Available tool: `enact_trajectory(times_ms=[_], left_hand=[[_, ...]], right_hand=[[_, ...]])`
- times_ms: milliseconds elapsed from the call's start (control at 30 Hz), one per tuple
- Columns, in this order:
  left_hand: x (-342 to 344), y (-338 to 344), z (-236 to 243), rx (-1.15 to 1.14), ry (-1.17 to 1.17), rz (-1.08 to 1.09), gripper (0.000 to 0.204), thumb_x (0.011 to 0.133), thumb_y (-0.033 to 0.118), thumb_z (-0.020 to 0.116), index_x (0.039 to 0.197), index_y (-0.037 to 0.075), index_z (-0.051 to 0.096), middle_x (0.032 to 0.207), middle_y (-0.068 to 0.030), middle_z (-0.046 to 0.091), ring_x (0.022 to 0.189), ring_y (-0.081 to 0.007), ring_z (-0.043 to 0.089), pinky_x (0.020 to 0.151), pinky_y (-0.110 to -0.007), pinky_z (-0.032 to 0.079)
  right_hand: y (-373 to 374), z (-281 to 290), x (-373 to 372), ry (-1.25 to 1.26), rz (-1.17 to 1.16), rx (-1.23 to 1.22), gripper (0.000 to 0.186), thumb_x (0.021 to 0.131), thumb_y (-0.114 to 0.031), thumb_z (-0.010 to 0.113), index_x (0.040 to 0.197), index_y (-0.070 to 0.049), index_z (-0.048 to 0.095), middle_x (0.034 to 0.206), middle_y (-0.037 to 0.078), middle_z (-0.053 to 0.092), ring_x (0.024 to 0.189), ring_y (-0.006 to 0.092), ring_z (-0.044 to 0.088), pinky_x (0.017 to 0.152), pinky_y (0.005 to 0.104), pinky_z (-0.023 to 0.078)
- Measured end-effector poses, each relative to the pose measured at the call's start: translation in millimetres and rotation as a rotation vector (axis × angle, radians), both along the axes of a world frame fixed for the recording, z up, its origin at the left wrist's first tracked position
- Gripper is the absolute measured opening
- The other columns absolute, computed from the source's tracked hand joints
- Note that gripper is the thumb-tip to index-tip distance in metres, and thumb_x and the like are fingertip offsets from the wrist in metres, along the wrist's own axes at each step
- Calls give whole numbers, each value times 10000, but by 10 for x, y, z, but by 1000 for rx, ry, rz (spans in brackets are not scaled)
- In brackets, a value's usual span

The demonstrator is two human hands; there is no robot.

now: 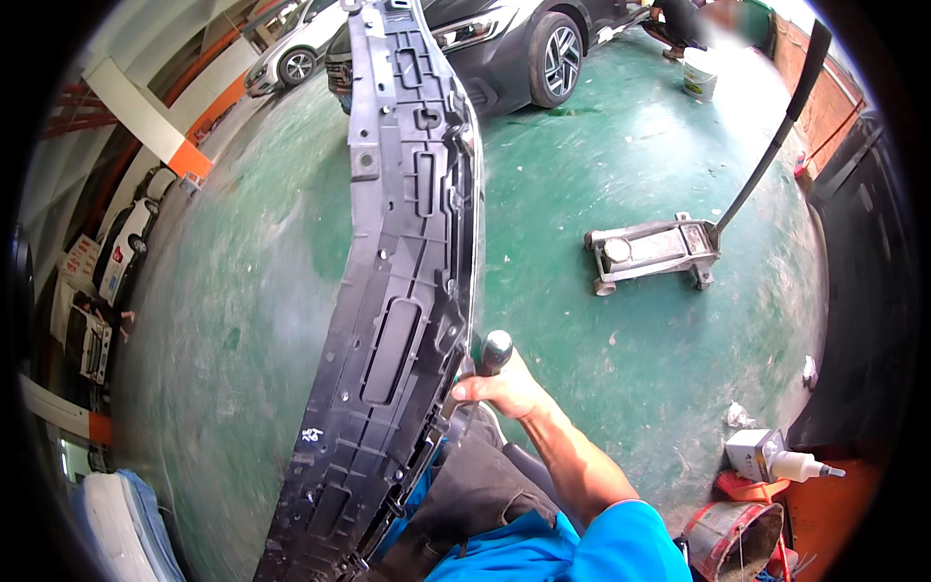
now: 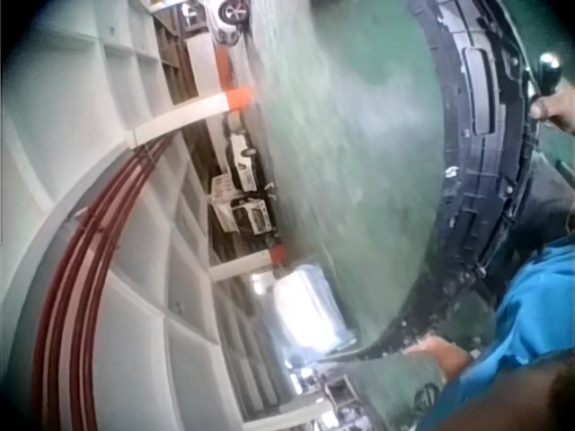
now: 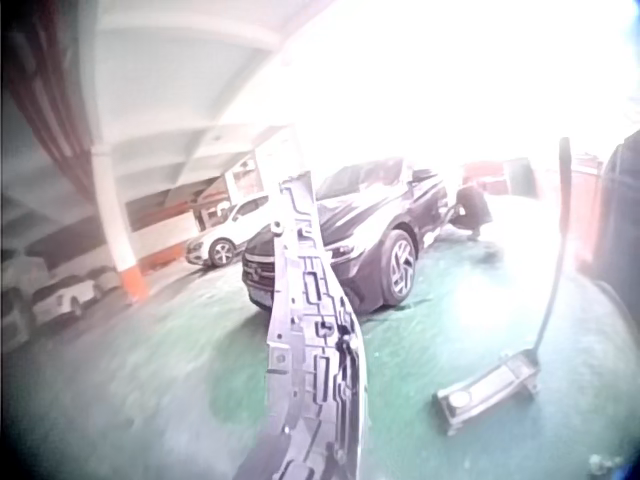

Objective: The person uses a screwdriver to remove screws from a long, black plastic car bumper component. They work along the length of the part, unscrewing fasteners and occasionally adjusting the part's position on their lap.

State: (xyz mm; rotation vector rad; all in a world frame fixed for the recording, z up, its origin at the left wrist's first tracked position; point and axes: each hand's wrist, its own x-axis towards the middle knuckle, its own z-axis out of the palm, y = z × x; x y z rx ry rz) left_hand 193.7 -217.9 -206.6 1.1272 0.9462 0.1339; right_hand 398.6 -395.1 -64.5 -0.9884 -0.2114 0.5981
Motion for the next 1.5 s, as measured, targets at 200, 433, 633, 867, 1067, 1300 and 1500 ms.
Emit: enact_trajectory(times_ms=[200,433,633,867,1067,1300,1500], left_hand=[[114,82,20,13,12,15,691,943,219,718,1507,-39,414,1469,-222,537,1314,-313,545,1108,-473,429],[243,250,123,35,7,54,697,940,218,722,1509,-38,411,1470,-221,537,1316,-314,544,1109,-472,429],[373,903,385,92,-42,161,703,936,217,726,1510,-38,409,1471,-220,537,1317,-315,544,1109,-472,428],[-22,1658,183,127,-7,294,710,932,216,730,1511,-37,407,1473,-219,537,1319,-316,543,1109,-472,428],[-1832,2235,-81,226,266,562,715,929,215,734,1513,-37,405,1474,-219,537,1320,-317,543,1109,-472,427],[-2210,2313,1427,860,319,164,722,925,214,738,1514,-37,403,1475,-218,537,1322,-318,542,1109,-471,427],[1010,1294,1561,207,4,-684,929,802,259,868,1539,-26,378,1464,-218,555,1323,-283,565,1093,-435,461]], right_hand=[[-44,107,51,-58,22,-31,488,686,-2,892,1128,-22,685,932,20,690,816,136,670,753,317,569],[-141,200,90,-108,62,-94,438,687,-11,897,1077,-19,698,905,19,688,816,139,670,774,325,572],[-75,382,-6,-57,71,-186,283,705,26,848,943,-26,704,817,2,692,753,112,650,702,289,526],[-206,190,-5,93,-48,-344,345,720,54,795,1051,-8,720,859,6,700,797,109,657,767,282,533],[-213,-108,21,121,6,-521,186,719,61,764,877,-15,699,773,24,692,721,112,650,675,264,504],[-191,-172,-14,134,-103,-420,200,678,61,781,779,-53,651,704,-15,630,648,106,603,626,282,480],[-3,-346,-4,110,5,-404,208,678,78,767,804,-46,656,735,0,663,671,111,630,636,286,505]])
